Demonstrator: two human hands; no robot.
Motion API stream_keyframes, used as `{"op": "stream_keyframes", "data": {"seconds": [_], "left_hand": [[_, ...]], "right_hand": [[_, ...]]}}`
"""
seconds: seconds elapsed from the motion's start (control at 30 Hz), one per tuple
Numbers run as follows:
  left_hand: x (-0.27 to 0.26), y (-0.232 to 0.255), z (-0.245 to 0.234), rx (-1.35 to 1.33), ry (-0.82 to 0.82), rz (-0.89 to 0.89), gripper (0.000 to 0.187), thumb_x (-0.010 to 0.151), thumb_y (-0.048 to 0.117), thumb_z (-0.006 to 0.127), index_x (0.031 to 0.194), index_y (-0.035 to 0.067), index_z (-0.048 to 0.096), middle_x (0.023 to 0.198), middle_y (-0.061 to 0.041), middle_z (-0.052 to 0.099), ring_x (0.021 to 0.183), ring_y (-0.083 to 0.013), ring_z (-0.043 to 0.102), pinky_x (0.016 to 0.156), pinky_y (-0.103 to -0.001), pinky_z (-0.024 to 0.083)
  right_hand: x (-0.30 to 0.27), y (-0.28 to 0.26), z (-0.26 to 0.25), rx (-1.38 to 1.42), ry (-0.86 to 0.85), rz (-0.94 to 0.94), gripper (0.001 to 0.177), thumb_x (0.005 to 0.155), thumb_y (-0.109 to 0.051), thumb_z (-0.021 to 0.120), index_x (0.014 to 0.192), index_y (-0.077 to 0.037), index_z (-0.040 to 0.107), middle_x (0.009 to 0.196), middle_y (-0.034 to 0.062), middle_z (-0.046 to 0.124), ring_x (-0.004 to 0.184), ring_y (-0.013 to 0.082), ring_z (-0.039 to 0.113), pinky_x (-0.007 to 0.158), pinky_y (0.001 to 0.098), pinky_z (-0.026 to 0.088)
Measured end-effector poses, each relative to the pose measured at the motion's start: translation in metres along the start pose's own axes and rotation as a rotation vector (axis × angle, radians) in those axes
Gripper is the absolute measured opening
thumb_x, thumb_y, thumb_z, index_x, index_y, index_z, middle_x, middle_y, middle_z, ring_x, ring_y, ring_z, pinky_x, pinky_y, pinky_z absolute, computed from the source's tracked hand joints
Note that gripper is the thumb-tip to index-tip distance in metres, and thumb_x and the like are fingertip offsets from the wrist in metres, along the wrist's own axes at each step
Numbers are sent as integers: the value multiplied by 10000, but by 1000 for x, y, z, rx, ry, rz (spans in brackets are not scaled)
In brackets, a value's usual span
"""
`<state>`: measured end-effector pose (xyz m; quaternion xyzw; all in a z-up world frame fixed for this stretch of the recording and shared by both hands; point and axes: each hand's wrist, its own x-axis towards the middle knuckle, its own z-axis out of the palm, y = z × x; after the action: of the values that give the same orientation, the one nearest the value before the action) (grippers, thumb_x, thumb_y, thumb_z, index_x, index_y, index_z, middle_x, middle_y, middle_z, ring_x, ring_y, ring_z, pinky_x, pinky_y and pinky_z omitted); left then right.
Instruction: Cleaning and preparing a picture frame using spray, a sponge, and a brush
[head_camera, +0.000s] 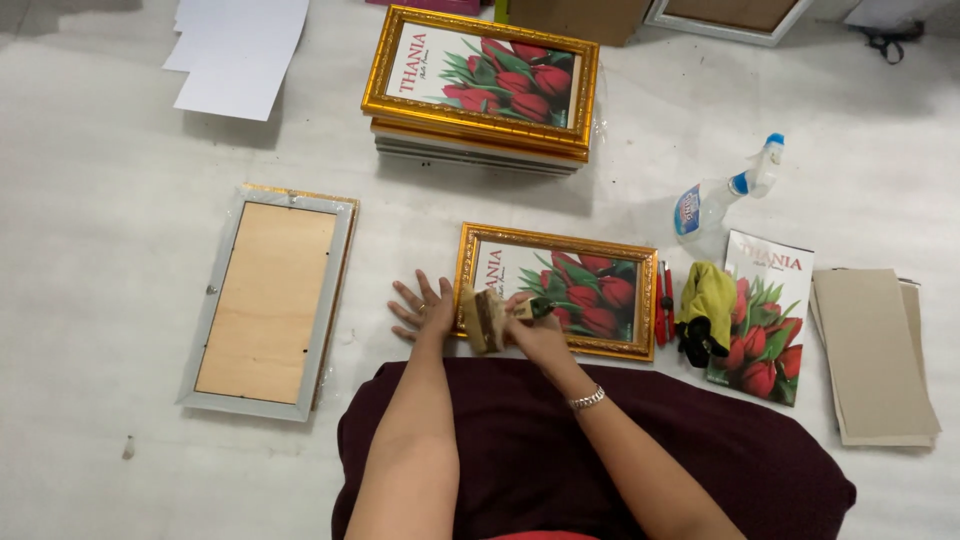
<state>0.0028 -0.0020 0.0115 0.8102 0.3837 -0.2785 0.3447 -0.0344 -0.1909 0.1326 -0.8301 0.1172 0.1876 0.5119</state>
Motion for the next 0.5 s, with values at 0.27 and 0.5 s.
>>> {"op": "stream_keyframes", "data": {"seconds": [0.27,0.5], "left_hand": [[9,-5,5,-29,28,14,725,985,799,50,1610,472,-116,1643,35,-378,1492,-415,-324,1145,-710,-219],[14,-5,10,2,39,3,727,987,796,59,1608,468,-130,1633,42,-395,1482,-412,-340,1132,-710,-238]], "right_hand": [[0,-30,-22,323,-100,-205,262,722,-6,720,965,-96,765,798,142,721,760,203,671,744,361,578],[6,34,-117,288,85,-85,335,675,38,761,1009,11,743,886,214,719,810,280,672,817,439,549]]}}
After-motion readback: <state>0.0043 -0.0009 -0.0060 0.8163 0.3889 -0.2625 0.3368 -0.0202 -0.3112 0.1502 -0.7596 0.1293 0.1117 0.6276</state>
